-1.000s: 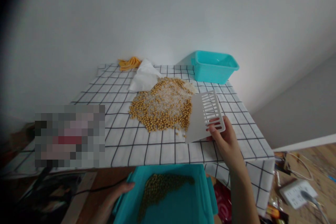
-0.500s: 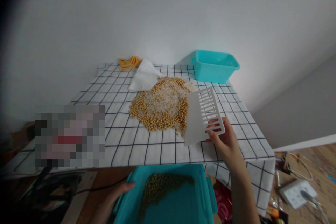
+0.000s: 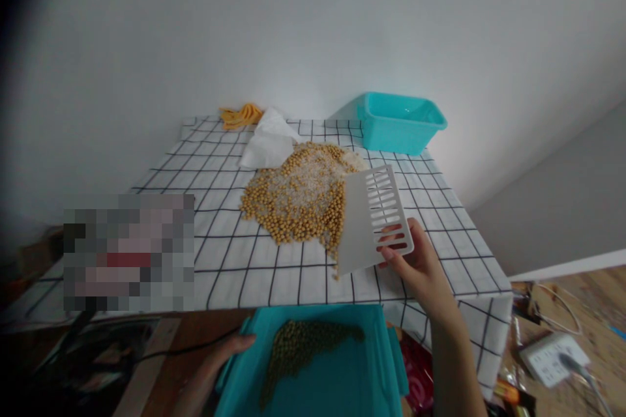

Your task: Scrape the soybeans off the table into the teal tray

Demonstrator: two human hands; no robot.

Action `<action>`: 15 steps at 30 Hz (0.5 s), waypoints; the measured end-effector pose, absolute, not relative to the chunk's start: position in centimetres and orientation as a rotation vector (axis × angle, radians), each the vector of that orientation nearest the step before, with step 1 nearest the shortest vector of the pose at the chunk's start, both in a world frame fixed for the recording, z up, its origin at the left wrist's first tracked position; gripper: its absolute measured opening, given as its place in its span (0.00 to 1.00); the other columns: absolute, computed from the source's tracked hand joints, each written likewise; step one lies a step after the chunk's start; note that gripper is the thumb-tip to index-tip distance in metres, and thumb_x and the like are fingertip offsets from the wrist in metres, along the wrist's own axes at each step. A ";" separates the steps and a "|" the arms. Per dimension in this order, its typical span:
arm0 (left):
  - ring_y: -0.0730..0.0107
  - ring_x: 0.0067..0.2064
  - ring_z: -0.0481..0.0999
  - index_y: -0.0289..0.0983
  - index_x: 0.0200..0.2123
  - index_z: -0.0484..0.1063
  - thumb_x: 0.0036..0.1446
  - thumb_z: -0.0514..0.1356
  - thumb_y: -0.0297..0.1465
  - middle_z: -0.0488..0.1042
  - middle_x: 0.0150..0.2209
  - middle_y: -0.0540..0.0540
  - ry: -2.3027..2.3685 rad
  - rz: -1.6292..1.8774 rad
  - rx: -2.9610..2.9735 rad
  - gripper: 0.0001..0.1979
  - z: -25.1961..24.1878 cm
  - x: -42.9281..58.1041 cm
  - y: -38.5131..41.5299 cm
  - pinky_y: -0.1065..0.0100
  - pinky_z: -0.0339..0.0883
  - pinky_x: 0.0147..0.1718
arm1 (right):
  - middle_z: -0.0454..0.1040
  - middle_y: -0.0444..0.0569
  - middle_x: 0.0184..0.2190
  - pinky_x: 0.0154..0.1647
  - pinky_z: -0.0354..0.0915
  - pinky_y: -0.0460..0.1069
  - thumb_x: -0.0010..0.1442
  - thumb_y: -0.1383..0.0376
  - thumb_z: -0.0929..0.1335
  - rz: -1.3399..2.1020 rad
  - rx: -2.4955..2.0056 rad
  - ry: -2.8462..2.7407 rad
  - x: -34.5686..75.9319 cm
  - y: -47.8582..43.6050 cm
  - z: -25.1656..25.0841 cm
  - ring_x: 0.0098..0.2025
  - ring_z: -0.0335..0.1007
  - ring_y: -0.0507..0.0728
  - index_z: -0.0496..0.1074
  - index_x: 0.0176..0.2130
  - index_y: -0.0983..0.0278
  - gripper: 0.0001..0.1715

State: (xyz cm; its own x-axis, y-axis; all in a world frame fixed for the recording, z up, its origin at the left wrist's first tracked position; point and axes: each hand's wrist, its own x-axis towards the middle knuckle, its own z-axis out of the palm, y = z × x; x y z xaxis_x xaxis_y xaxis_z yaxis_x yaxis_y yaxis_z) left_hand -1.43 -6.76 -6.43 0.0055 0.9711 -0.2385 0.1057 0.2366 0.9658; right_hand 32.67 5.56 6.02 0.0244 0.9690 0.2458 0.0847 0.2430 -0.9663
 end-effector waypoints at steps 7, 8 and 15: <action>0.45 0.55 0.75 0.48 0.47 0.76 0.31 0.72 0.32 0.80 0.52 0.48 1.366 0.811 0.949 0.32 -8.5 -2.0 -6.3 0.53 0.72 0.53 | 0.71 0.43 0.35 0.31 0.72 0.43 0.57 0.63 0.72 0.980 -1.084 -1.403 32.7 5.5 6.4 0.34 0.72 0.51 0.72 0.43 0.54 0.13; 0.45 0.55 0.75 0.48 0.46 0.77 0.31 0.71 0.32 0.80 0.52 0.48 1.370 0.823 0.946 0.32 -8.5 -2.0 -6.3 0.54 0.73 0.51 | 0.71 0.43 0.35 0.32 0.72 0.43 0.57 0.63 0.72 0.974 -1.083 -1.409 32.6 5.5 6.4 0.34 0.71 0.51 0.72 0.43 0.55 0.12; 0.47 0.51 0.78 0.48 0.44 0.78 0.31 0.72 0.29 0.81 0.48 0.48 1.419 0.859 1.054 0.30 -7.2 -1.6 -6.2 0.58 0.76 0.46 | 0.73 0.43 0.34 0.32 0.70 0.42 0.58 0.63 0.71 0.922 -1.084 -1.361 32.4 5.4 6.2 0.33 0.71 0.50 0.72 0.43 0.55 0.11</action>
